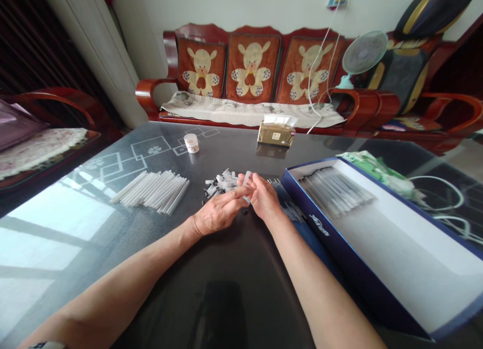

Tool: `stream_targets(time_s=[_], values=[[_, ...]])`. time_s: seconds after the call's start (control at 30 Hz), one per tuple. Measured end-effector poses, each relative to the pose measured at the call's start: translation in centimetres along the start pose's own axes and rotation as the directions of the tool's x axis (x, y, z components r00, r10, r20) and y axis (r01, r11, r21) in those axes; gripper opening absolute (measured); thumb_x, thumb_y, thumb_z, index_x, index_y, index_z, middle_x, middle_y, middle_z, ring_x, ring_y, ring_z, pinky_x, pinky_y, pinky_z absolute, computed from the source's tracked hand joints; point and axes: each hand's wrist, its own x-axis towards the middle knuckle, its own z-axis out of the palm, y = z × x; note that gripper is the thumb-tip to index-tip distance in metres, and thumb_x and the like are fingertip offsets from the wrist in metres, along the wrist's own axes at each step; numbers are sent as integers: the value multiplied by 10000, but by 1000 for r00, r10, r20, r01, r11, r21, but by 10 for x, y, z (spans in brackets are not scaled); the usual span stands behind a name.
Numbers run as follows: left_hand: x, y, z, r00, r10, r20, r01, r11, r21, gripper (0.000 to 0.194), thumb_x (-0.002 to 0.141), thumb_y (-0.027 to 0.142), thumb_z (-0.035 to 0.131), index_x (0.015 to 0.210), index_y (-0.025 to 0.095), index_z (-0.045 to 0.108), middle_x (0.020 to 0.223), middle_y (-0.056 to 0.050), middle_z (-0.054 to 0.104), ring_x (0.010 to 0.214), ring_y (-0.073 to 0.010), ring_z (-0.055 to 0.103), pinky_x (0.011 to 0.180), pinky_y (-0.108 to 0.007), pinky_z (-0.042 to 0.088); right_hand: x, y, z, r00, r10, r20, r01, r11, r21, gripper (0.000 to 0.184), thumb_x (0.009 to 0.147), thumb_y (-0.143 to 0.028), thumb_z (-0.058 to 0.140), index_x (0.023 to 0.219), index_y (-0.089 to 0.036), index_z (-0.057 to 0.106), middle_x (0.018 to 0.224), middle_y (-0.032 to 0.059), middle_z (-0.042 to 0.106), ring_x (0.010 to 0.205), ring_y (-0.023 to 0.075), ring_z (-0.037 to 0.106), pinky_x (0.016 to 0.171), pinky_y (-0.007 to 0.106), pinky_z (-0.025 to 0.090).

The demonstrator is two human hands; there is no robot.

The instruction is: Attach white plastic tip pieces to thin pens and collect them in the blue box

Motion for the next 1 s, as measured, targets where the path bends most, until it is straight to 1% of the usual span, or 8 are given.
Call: stream_targets(time_s=[0.1,0.2,0.3,0.4,0.57,0.7,0.9,1.0], values=[[-3,-2,3,999,-32,-27,32,999,-3,248,934,89,374,1115,151,533,1359,-145,521,1236,-162,538,931,-259,527,5,-8,-1,994,42,-105,-29,992,120,106,814,-282,688,776,-200,633,729,5,723,636,108,676,536,181,545],[-11,-14,4,984,-144,-103,152,985,76,262,936,103,387,1135,154,550,1261,-121,593,1168,-149,583,952,-263,509,7,-13,-5,985,27,-171,1,987,162,90,781,-238,717,774,-196,638,703,-13,712,572,84,651,450,147,499],[-18,-27,1,949,-284,-139,311,917,249,266,940,142,406,1138,173,581,1106,-86,665,1010,-156,637,889,-282,516,4,-10,-5,987,-35,-155,53,992,110,161,724,-259,762,749,-189,620,733,0,723,621,101,675,482,159,512],[-19,-33,-3,916,-386,-104,392,815,426,274,948,206,424,1158,179,598,962,-80,686,873,-179,637,811,-306,506,0,-5,-3,991,-98,-93,101,994,34,259,654,-317,812,768,-200,612,779,0,732,675,123,691,512,178,519],[-13,-26,-4,870,-491,26,402,740,539,302,973,340,403,1093,184,631,804,-59,659,762,-183,621,691,-279,464,-4,6,1,994,-107,18,108,994,-30,353,571,-347,851,815,-223,629,831,-28,727,709,118,673,556,191,511],[-10,-21,-3,841,-533,97,409,742,530,338,994,357,342,1037,187,631,793,-43,653,730,-165,623,639,-256,430,-7,13,2,991,-72,115,81,994,-76,357,608,-349,833,902,-237,665,893,-26,726,783,123,667,596,199,502],[-10,-21,-3,841,-538,63,437,743,507,327,998,359,342,1066,207,623,803,-30,650,732,-152,611,652,-251,416,-8,16,8,985,-43,164,47,999,-20,443,619,-322,834,1018,-253,658,985,-8,727,842,125,657,658,215,521],[-11,-21,-1,857,-514,16,428,729,534,311,987,366,375,1013,210,643,797,-34,640,741,-160,598,673,-262,415,-10,17,13,990,-40,137,37,999,23,391,623,-337,834,955,-243,649,931,-19,723,786,117,645,637,215,516]])
